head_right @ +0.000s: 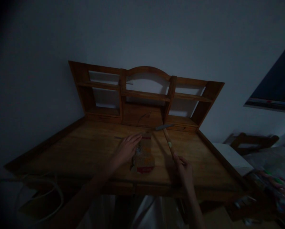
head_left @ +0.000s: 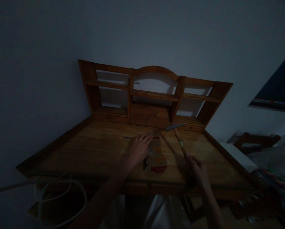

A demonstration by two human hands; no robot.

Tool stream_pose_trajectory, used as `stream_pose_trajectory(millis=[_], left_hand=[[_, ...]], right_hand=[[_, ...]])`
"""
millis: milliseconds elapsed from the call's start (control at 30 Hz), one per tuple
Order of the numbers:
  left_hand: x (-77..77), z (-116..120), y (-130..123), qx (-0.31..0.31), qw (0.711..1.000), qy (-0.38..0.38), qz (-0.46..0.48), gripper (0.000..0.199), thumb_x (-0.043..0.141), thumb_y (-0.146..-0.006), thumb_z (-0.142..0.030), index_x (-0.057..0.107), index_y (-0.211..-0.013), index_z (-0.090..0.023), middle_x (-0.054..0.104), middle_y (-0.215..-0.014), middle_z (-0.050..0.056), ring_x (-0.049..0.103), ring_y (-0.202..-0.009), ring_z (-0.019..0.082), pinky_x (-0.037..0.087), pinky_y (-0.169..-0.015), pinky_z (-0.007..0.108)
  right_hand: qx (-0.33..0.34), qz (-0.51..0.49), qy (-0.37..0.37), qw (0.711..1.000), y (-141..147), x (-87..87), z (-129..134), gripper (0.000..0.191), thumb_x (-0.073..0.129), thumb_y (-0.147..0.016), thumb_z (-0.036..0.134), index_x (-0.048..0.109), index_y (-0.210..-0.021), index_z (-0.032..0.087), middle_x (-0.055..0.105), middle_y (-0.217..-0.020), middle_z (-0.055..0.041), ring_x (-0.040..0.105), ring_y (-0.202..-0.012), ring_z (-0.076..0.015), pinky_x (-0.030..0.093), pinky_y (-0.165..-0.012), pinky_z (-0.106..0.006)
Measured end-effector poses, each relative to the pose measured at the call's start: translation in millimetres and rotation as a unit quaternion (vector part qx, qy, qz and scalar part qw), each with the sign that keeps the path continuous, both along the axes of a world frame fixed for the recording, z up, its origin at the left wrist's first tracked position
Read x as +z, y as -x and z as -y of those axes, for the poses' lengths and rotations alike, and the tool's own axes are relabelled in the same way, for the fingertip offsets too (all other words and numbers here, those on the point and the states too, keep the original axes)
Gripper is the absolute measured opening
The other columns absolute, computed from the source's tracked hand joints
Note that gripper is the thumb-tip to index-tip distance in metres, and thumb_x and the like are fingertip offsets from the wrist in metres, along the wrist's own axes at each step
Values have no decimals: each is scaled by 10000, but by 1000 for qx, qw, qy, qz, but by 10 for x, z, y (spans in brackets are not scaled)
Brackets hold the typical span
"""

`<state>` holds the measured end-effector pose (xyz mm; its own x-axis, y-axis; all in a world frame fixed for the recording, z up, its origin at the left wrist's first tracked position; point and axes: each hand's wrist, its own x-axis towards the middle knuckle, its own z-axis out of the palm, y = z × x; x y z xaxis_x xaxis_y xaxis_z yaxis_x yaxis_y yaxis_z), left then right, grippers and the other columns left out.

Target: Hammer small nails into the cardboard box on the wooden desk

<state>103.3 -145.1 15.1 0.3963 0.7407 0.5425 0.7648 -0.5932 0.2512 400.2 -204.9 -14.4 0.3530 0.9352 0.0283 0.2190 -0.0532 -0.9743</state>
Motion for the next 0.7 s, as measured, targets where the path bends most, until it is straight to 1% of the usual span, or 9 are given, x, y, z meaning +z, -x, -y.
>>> stream_pose_trajectory(millis=[67,133,267,333,433,533,633,700], left_hand=[[-1,-88,-30,1,1000,-6,-19,559,437,-837,-67,474,-1372,-226,495,-1414,52,380,-1336,215,273,-1123,406],[-28,-147,-43,7,1000,-4,-23,549,445,-831,-61,503,-1349,-232,522,-1390,54,393,-1328,214,280,-1118,408],[-99,-210,-36,13,1000,8,-24,508,451,-837,-80,551,-1308,-245,558,-1353,45,381,-1338,219,278,-1116,430],[-122,-225,-24,9,1000,11,-27,500,450,-840,-86,557,-1303,-240,561,-1351,42,373,-1341,221,275,-1117,433],[-127,-241,-8,5,1000,10,-23,499,451,-834,-81,568,-1294,-234,577,-1332,43,386,-1329,221,294,-1107,430],[-121,-250,-9,6,1000,17,-21,504,463,-820,-72,580,-1280,-244,583,-1325,42,400,-1319,223,308,-1099,438],[-139,-234,-41,10,999,31,-30,505,453,-829,-74,569,-1290,-245,576,-1333,43,401,-1318,221,298,-1108,444],[-159,-225,-53,9,999,28,-33,523,433,-836,-74,538,-1322,-238,546,-1367,37,364,-1345,222,279,-1121,447]], right_hand=[[1,1,17,1000,-20,-26,-7,542,632,-709,631,675,-883,120,466,-495,38,412,-419,-101,281,-386,-205],[12,-13,39,999,-18,-10,-6,505,635,-709,618,663,-840,132,443,-485,52,382,-397,-87,263,-371,-200],[42,-84,64,994,5,52,-1,450,637,-702,604,610,-747,157,411,-480,69,335,-372,-68,228,-348,-189],[47,-109,69,990,-5,39,-5,434,654,-692,589,603,-756,163,421,-491,70,332,-374,-61,224,-346,-180],[46,-129,61,989,-59,-47,-26,422,668,-696,566,607,-785,158,451,-528,61,345,-385,-49,227,-349,-165],[55,-145,56,986,-107,-123,-48,414,656,-720,559,608,-806,157,444,-537,63,332,-380,-42,211,-344,-159],[58,-146,59,986,-109,-118,-55,411,657,-724,552,612,-829,158,456,-547,64,333,-383,-44,214,-344,-161],[56,-138,62,987,-93,-95,-55,413,656,-724,554,614,-830,157,452,-539,66,333,-384,-46,217,-347,-161]])
